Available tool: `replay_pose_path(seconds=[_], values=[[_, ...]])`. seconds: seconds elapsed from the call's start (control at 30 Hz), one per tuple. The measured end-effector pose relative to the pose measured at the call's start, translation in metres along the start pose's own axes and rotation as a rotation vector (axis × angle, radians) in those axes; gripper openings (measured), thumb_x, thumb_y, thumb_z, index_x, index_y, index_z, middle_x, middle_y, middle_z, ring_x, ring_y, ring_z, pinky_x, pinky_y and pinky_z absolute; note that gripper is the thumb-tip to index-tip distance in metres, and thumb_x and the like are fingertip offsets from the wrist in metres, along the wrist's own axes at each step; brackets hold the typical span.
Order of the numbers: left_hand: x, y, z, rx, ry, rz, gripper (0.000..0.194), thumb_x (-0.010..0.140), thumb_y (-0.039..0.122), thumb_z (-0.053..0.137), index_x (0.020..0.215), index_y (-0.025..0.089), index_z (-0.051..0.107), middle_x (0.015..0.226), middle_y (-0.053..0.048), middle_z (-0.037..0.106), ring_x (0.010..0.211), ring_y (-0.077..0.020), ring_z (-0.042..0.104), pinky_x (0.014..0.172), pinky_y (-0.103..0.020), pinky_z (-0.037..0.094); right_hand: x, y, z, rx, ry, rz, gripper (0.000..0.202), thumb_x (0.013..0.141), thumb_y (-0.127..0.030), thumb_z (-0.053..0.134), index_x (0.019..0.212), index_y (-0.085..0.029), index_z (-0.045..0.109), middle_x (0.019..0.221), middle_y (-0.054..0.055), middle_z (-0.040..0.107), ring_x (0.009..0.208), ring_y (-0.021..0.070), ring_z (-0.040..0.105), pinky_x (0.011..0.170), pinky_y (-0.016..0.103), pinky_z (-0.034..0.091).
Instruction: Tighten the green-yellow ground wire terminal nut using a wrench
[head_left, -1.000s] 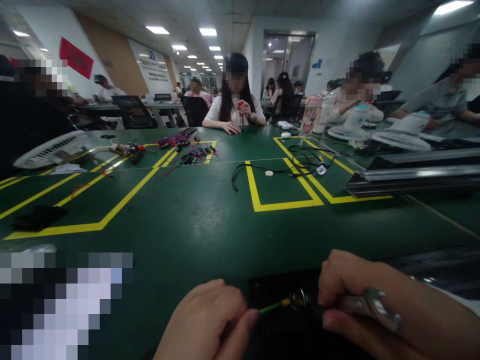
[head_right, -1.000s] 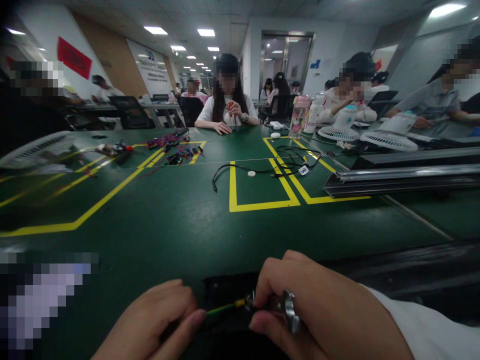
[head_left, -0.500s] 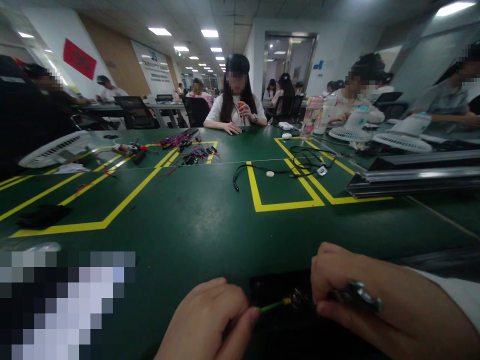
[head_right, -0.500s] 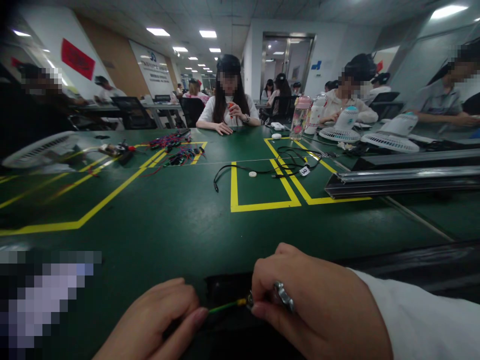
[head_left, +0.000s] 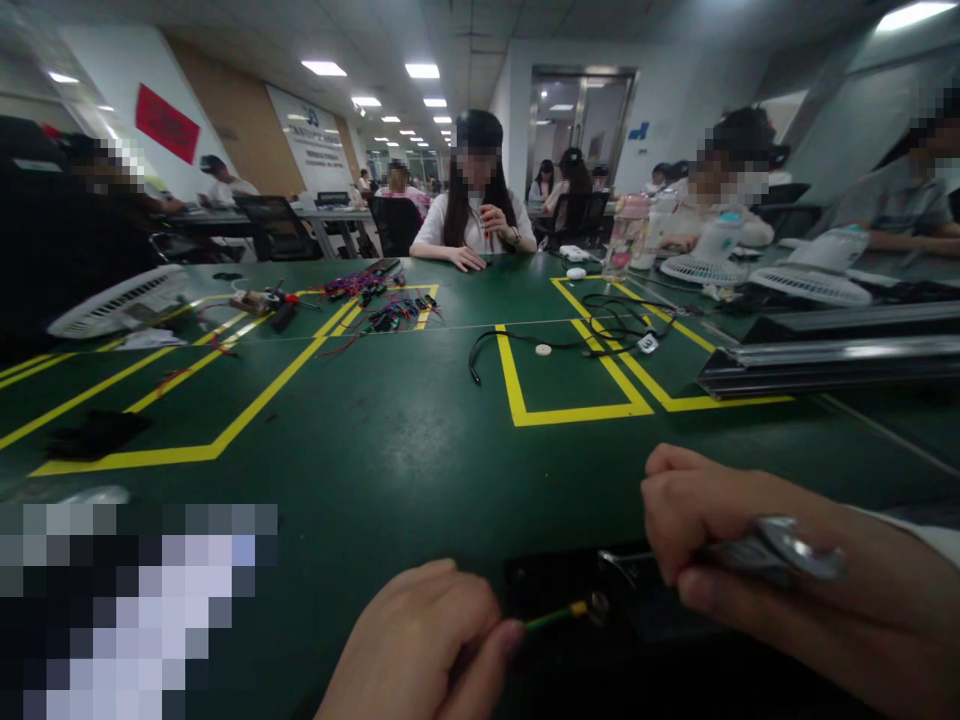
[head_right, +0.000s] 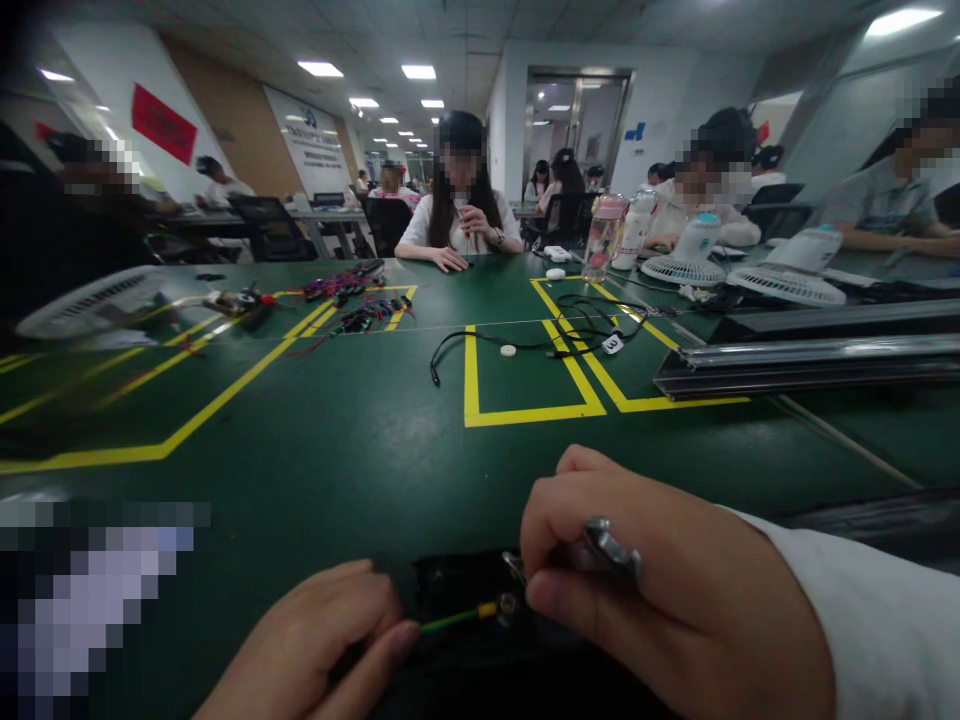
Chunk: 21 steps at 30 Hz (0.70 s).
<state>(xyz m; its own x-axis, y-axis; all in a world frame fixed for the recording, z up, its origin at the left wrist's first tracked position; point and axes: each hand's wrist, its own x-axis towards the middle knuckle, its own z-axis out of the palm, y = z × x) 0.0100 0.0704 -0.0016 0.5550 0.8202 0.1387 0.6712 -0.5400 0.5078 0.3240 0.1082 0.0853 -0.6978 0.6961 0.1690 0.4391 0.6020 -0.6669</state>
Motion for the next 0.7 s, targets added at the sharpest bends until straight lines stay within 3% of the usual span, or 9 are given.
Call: replay_pose_path(seconds=[0.17,0.3,0.5,0.7], values=[[0.001,0.001,-0.002,0.018,0.014,-0.008,0.031,0.108,0.018,0.057,0.077,0.024,0.059,0.073,0.003,0.071,0.067,-0.0172,0.068,0.064,-0.027,0.045,-0.020,-0.004,0.024,0.024,0.125,0.207,0.028,0.117,-0.045,0.059,0.094,-0.031,0.064,0.089,-0.003,0.065,0.072,0.0180,0.062,0.063,0.031,0.049],[0.002,0.004,-0.002,0.032,0.024,-0.002,0.032,0.108,0.017,0.056,0.076,0.023,0.058,0.073,0.003,0.070,0.068,-0.0171,0.068,0.064,-0.026,0.046,-0.028,0.000,0.040,0.035,0.151,0.230,0.021,0.112,-0.037,0.064,0.092,-0.031,0.068,0.090,-0.002,0.067,0.072,0.0180,0.064,0.063,0.030,0.050],[0.004,0.005,-0.002,0.031,0.012,-0.009,0.033,0.108,0.017,0.054,0.076,0.023,0.058,0.074,0.002,0.071,0.069,-0.0173,0.068,0.065,-0.027,0.046,-0.026,0.001,0.049,0.011,0.237,0.211,0.014,0.109,-0.027,0.067,0.096,-0.031,0.068,0.086,-0.004,0.070,0.066,0.0164,0.064,0.057,0.028,0.045],[0.002,0.007,-0.003,0.030,0.011,-0.014,0.034,0.110,0.018,0.053,0.076,0.023,0.059,0.073,0.002,0.070,0.069,-0.0175,0.068,0.064,-0.027,0.046,-0.023,-0.012,0.048,-0.020,0.206,0.355,0.019,0.104,-0.028,0.067,0.085,-0.030,0.068,0.086,-0.002,0.072,0.073,0.0193,0.067,0.065,0.031,0.048]])
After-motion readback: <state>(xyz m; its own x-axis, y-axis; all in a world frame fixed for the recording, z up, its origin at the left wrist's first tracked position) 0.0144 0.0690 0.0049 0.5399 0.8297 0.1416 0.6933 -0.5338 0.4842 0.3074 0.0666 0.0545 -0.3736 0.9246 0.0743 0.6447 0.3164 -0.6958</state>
